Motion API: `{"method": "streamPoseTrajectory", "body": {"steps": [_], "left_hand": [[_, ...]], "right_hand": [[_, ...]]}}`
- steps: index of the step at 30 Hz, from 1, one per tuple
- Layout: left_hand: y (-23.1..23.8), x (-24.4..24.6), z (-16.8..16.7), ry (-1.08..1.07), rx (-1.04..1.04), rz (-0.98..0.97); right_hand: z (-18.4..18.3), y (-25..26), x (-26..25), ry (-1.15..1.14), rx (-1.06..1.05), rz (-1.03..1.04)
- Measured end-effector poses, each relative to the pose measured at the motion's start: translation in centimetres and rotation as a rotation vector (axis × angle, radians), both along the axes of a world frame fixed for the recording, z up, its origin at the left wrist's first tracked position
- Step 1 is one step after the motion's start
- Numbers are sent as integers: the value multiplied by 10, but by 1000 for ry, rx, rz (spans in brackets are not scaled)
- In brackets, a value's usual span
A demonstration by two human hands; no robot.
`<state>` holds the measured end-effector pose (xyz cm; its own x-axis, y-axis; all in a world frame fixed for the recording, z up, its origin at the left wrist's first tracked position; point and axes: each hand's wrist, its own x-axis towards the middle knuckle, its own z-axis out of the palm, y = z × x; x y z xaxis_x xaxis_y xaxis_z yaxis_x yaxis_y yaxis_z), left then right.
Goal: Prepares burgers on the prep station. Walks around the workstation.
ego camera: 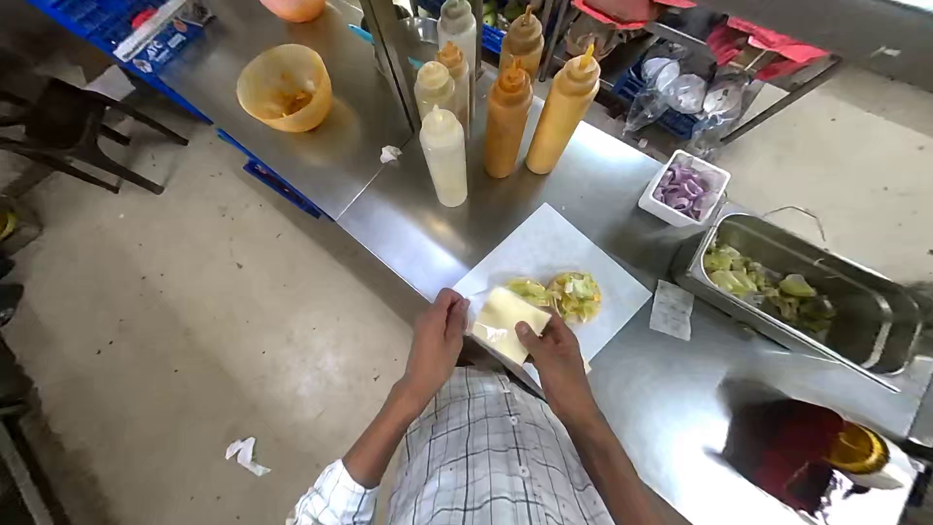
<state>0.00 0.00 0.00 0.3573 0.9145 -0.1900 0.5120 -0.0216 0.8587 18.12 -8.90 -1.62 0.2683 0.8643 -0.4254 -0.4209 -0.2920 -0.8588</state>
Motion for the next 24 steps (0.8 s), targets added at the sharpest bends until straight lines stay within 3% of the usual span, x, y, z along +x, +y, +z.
{"method": "streamPoseTrajectory", "body": {"steps": [2,8,12,15,18,24], "left_hand": [[-4,2,-3,-114,-94,37],[-8,0,-23,-361,-299,270],[-13,1,-15,-206,-177,139],[-9,4,-13,-95,44,14],[-8,4,-22,-50,205,36],[-14,24,-18,-317,-186,285]], "right_hand": [[-3,0,-3,53,-10,62],[-2,-3,-3,-53,89,0],[-4,-4,8,-156,73,68],[-10,-4,12,-242,80,153],[-11,-6,11,-309,110,159],[-19,-7,11,-201,148,79]]}}
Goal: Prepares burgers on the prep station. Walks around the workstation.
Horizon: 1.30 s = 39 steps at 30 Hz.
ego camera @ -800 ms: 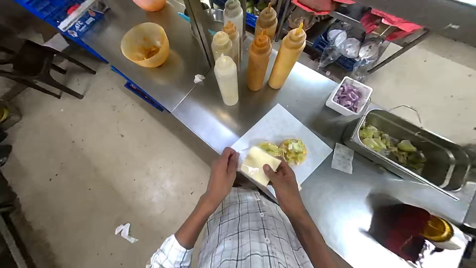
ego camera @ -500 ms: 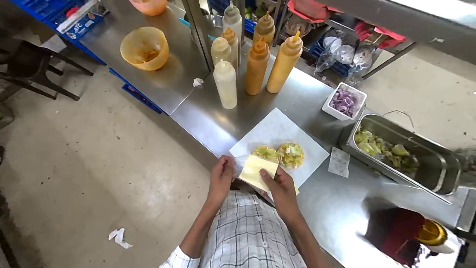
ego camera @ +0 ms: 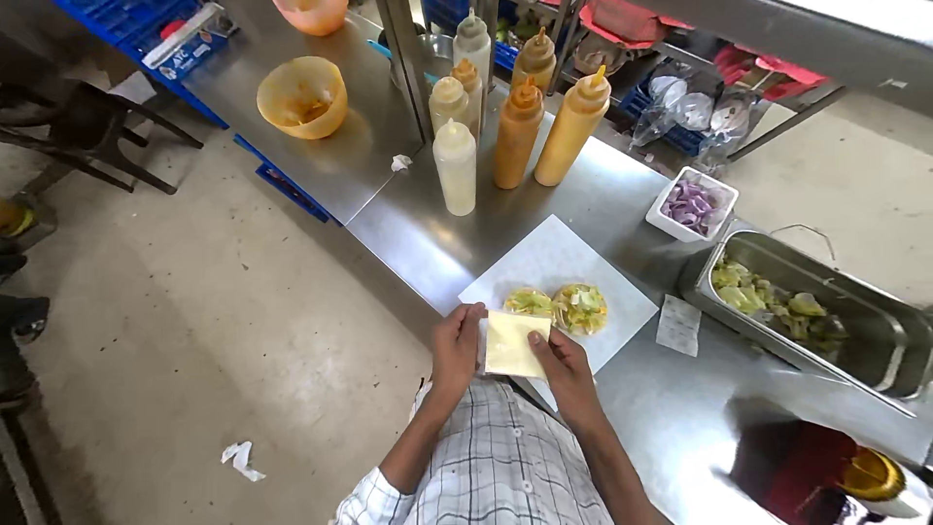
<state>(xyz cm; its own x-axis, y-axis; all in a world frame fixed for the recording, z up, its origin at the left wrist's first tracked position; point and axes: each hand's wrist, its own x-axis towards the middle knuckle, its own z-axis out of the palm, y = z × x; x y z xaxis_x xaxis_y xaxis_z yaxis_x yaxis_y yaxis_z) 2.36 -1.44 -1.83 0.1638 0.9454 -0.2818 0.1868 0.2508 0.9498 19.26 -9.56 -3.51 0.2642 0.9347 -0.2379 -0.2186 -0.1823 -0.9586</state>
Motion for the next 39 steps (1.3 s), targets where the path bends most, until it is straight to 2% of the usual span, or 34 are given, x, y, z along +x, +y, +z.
{"method": "streamPoseTrajectory", "body": {"steps": [3,5,9,11,13,15,17,19,22,28,32,34,35,37,39], "left_hand": [[-2,9,3,-153,-140,-13],[-5,11,2,-112,-88,-24],[-3,5,-2,-21,84,-25],[-7,11,1,-70,8,-4],[-9,14,6,-197,-143,25],[-12,11,14,-282,-179,31],[-13,9,17,-251,-131,30],[-16,6,18,-174,-85,-13],[-20,5,19,-66,-1,-98],[-25,2,18,103,277,-145],[-27,5,30,207,413,-77],[-23,4,32,205,406,-31],[-21,4,31,185,379,-28],[-18,6,32,129,305,-55],[-17,11,34,79,251,-80]], "right_hand": [[-1,4,-2,418,-173,-69],[3,6,-10,728,-283,-95],[-2,2,-20,1053,-195,-107],[-5,4,-22,1013,-190,-92],[-8,10,-21,640,-216,-92],[-13,12,-15,207,-151,-82],[-8,8,-7,49,-81,-13],[7,6,-14,62,-48,144],[11,6,-23,227,-15,273],[-8,1,-10,81,-60,224],[-22,-1,3,20,-87,102],[-26,-1,10,132,-111,27],[-25,-2,13,264,-109,11],[-22,-4,15,561,-79,38],[-18,-2,11,673,-66,109]]}}
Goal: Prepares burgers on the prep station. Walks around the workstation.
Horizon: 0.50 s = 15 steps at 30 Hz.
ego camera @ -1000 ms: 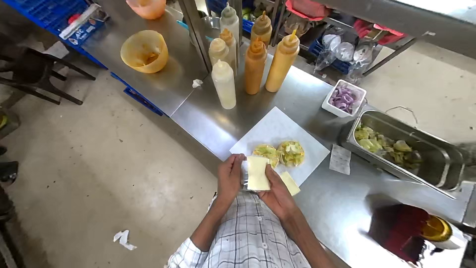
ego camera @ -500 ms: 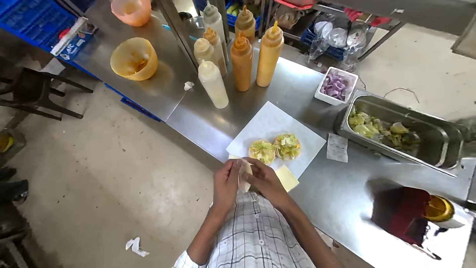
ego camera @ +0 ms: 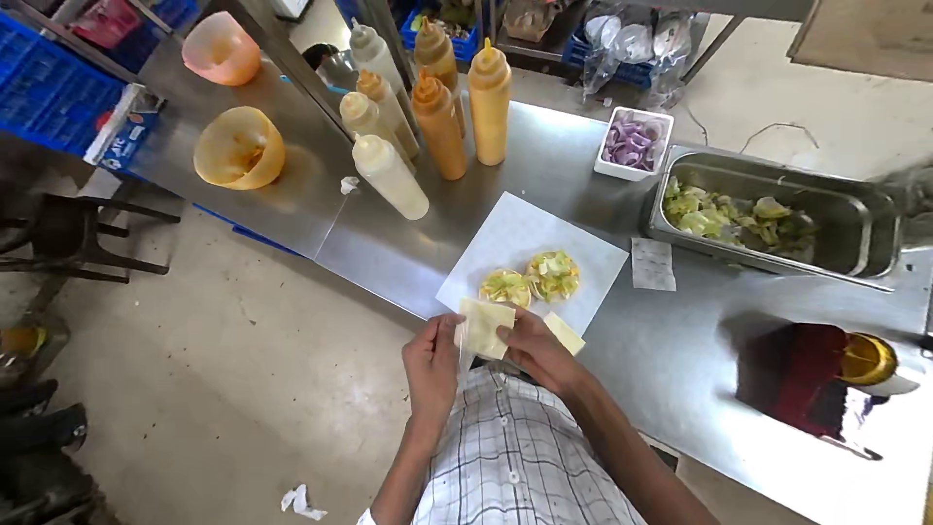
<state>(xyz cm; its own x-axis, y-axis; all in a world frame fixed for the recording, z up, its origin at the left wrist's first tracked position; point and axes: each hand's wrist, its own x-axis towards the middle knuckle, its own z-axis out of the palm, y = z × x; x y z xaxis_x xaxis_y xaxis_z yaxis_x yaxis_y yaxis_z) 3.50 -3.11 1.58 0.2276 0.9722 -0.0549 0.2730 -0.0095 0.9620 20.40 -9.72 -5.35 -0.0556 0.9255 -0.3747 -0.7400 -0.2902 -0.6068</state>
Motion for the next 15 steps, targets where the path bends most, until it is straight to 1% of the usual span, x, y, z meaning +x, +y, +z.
{"method": "streamPoseTrajectory", "body": {"steps": [2,4,6,9,12,15], "left_hand": [[1,4,5,-9,-31,-6],[4,2,10,13,-50,8],[11,-7,15,55,-70,17],[26,-22,12,120,-72,-31],[36,-32,7,153,-63,-57],[40,-36,7,183,6,-7]], "right_hand": [[4,5,-9,-21,-34,13],[4,10,-11,-99,-78,-10],[3,9,-4,-178,-74,-18],[0,6,14,-320,-47,12],[-10,1,25,-366,-39,21],[-14,-3,33,-352,-15,-8]]}}
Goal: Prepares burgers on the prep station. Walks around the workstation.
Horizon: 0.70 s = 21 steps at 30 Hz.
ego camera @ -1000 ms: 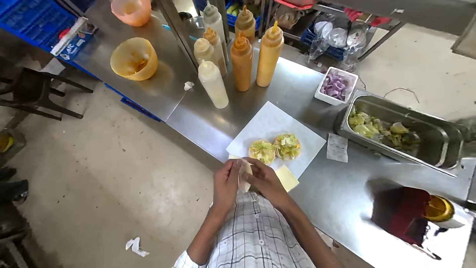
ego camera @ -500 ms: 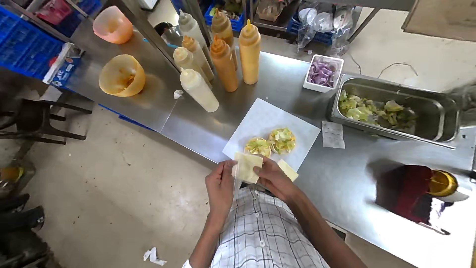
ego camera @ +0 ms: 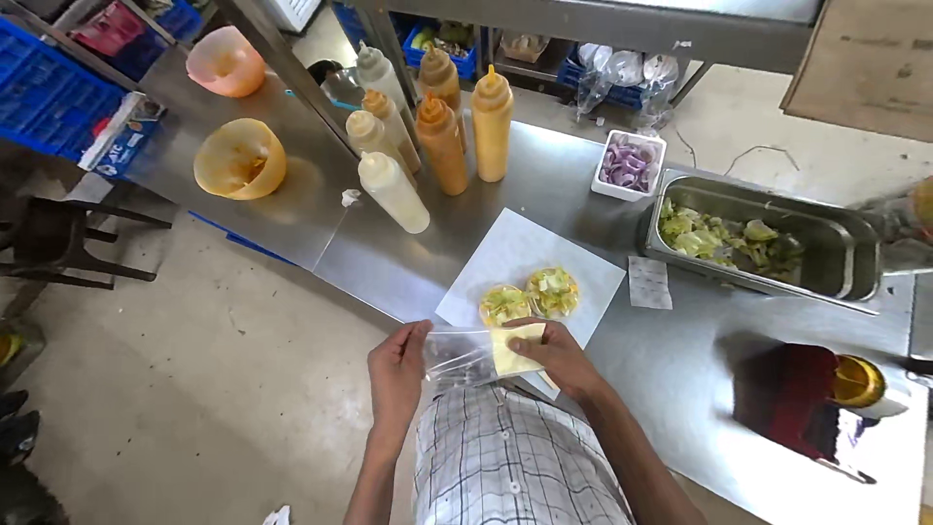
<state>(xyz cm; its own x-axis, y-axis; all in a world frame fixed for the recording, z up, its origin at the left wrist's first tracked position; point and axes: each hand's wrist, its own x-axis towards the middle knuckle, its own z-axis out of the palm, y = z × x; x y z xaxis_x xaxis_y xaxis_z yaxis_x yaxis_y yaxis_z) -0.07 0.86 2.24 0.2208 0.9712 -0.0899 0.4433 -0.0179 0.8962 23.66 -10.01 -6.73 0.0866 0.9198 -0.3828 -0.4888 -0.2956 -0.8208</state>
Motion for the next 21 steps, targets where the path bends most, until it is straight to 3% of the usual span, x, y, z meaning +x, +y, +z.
{"method": "streamPoseTrajectory", "body": {"steps": [5,11,16,19,21], "left_hand": [[2,-1,-11,8,31,53],[10,-10,-6,-66,-85,16],[12,-21,-21,-123,-141,-7],[14,-26,-32,-76,-213,-22],[20,-26,-27,26,-144,-103]], "right_hand": [[10,0,3,176,-58,-34],[20,0,-9,365,-97,-39],[27,4,-16,456,-62,-67],[31,7,-17,373,-54,-64],[33,10,-17,248,-55,-31]]}}
